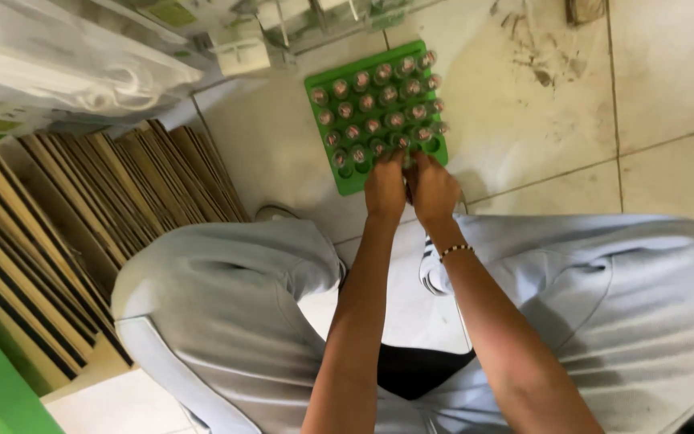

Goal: The person cleans and wipes down perfume tester bottles using a cloth and organizes them into a display tray.

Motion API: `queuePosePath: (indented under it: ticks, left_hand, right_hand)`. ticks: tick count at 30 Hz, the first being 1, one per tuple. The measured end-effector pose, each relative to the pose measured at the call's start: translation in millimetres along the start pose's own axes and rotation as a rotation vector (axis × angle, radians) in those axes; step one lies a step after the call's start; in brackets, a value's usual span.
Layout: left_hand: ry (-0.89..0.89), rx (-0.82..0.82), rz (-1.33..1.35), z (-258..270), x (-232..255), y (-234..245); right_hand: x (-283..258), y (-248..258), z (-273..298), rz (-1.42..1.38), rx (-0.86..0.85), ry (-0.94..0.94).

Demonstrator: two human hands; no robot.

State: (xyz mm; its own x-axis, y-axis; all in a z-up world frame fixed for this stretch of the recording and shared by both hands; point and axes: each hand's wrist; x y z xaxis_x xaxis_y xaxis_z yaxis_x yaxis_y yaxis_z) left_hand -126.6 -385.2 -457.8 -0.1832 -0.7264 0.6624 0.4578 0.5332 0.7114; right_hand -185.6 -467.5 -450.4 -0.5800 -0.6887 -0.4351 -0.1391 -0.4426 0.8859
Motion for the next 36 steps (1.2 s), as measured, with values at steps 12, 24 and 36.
queuePosePath:
  ticks: [12,24,36]
  left_hand:
    - [0.057,-0.008,0.050,-2.9,31.3,36.3]
    - [-0.648,0.223,0.055,105.2,153.3,195.6]
    - [-0.353,-0.149,0.768,233.3,215.1,272.1]
  right_hand:
    - [-30.5,71.5,-5.3,0.021,0.051,0.119]
    - [-65.4,336.2,89.8,-0.781,-0.088,0.328]
    - [-12.5,367.5,131.2,-1.853,0.310,0.327]
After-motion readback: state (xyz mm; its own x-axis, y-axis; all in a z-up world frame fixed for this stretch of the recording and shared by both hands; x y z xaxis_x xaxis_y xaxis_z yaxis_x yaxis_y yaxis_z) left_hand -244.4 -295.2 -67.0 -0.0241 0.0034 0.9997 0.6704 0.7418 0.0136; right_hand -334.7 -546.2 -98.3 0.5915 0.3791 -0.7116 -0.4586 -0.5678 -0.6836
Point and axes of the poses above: each hand's wrist, its own z-axis away from the middle knuckle, its own y-axis out of the back of the hand, x = y × z, and after that the axes turned 1 degree about -z, right-handed
